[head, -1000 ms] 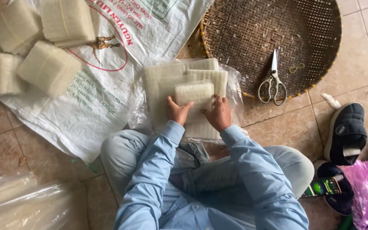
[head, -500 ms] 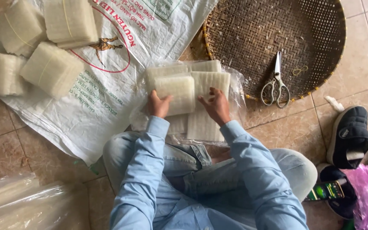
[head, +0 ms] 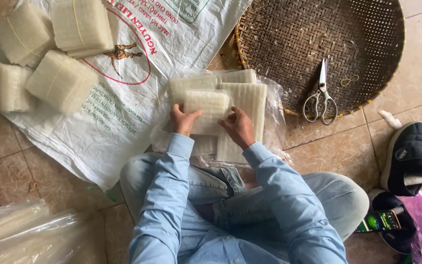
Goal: Cutting and stacking rectangular food blocks into organized piles on the floor using scissors.
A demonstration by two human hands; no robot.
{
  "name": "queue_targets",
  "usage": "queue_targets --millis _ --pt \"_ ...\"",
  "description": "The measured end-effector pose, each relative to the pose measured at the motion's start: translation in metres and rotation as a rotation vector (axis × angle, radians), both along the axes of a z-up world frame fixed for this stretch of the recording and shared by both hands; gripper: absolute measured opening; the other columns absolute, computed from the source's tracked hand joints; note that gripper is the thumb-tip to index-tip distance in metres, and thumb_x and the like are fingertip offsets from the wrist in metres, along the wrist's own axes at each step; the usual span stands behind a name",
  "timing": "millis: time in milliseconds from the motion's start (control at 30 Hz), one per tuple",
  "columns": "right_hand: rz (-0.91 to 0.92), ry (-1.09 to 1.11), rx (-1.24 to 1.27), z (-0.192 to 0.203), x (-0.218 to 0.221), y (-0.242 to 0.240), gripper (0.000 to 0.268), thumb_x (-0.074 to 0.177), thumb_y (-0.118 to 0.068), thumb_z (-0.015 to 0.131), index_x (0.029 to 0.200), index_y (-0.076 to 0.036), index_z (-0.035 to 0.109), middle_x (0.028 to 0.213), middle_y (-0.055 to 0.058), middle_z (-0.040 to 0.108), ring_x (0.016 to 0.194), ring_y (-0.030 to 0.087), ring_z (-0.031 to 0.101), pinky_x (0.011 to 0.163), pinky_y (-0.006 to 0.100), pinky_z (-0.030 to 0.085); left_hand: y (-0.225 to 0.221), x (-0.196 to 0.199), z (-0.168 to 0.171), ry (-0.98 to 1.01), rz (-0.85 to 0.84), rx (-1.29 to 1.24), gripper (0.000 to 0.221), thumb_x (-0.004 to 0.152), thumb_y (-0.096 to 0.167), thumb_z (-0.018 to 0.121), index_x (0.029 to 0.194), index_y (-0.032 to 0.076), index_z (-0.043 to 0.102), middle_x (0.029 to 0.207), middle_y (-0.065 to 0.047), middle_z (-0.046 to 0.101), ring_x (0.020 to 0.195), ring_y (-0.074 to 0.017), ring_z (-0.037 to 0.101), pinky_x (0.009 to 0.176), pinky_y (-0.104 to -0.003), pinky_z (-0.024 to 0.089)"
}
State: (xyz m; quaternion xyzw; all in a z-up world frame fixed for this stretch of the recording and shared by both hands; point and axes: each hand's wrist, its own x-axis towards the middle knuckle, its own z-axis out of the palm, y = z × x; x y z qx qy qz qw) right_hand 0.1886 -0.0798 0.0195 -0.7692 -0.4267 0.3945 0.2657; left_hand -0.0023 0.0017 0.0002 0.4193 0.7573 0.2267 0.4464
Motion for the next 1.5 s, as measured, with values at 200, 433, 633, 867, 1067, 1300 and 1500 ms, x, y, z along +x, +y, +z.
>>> queue_targets --millis 200,433,633,867,1067,1300,1500 --pt "-0.038 0.064 -0.015 0.001 0.002 -0.003 0.082 0.078 -0.035 0.089 0.144 -0.005 0.052 0.102 0.012 0.075 0.102 0.028 0.075 0.09 0.043 0.059 -0.007 -0.002 0.03 -0.057 -0.093 -0.002 0.071 0.057 0.03 0.096 0.116 0.002 0.068 0.111 -0.023 0.07 0.112 -0.0444 0.067 0.094 -0.048 0.05" --pt "-0.074 0.03 0.001 0.0 0.009 0.001 0.089 0.073 -0.038 0.092 0.144 -0.005 0.051 0.099 0.011 0.071 0.101 0.03 0.073 0.088 0.044 0.058 -0.007 -0.014 0.008 -0.195 -0.188 0.213 0.066 0.049 0.016 0.1 0.104 0.002 0.066 0.092 -0.019 0.072 0.089 -0.0321 0.073 0.077 -0.04 0.056" --pt "-0.063 0.002 0.322 0.013 0.014 -0.007 0.091 0.068 -0.037 0.097 0.14 -0.003 0.054 0.12 0.024 0.062 0.118 0.044 0.063 0.105 0.053 0.05 -0.017 -0.019 0.014 -0.307 -0.263 0.391 0.064 0.059 0.021 0.102 0.108 0.0 0.065 0.095 -0.023 0.069 0.092 -0.0357 0.071 0.079 -0.043 0.057" --pt "-0.127 -0.164 0.77 -0.071 -0.021 -0.009 0.057 0.088 -0.034 0.079 0.128 0.002 0.06 0.123 0.029 0.066 0.122 0.048 0.062 0.109 0.056 0.051 -0.039 0.016 0.019 -0.494 -0.151 0.731 0.079 0.066 -0.01 0.099 0.13 0.002 0.055 0.122 -0.016 0.058 0.11 -0.0276 0.059 0.102 -0.041 0.048" --pt "0.184 -0.312 0.635 -0.024 0.027 -0.026 0.041 0.096 -0.047 0.059 0.113 -0.011 0.05 0.099 0.011 0.062 0.107 0.034 0.067 0.108 0.045 0.05 -0.064 0.037 0.03 -0.551 -0.406 0.646 0.07 0.076 -0.021 0.086 0.131 -0.003 0.046 0.128 -0.014 0.056 0.125 -0.0291 0.057 0.116 -0.044 0.043" --pt "0.189 -0.314 0.465 -0.002 0.022 -0.03 0.035 0.096 -0.043 0.059 0.112 -0.015 0.044 0.096 0.005 0.064 0.103 0.027 0.069 0.106 0.043 0.051 -0.062 0.028 0.029 -0.406 -0.479 0.628 0.065 0.085 -0.014 0.083 0.134 -0.001 0.043 0.127 -0.015 0.053 0.127 -0.0275 0.055 0.114 -0.043 0.042" --pt "0.111 -0.021 0.465 0.023 0.009 -0.024 0.063 0.095 -0.032 0.066 0.147 -0.008 0.039 0.138 0.017 0.067 0.106 0.035 0.075 0.087 0.043 0.065 -0.051 -0.019 0.089 -0.48 -0.369 0.386 0.058 0.079 -0.011 0.074 0.133 0.002 0.058 0.127 -0.011 0.067 0.105 -0.0184 0.068 0.094 -0.025 0.058"
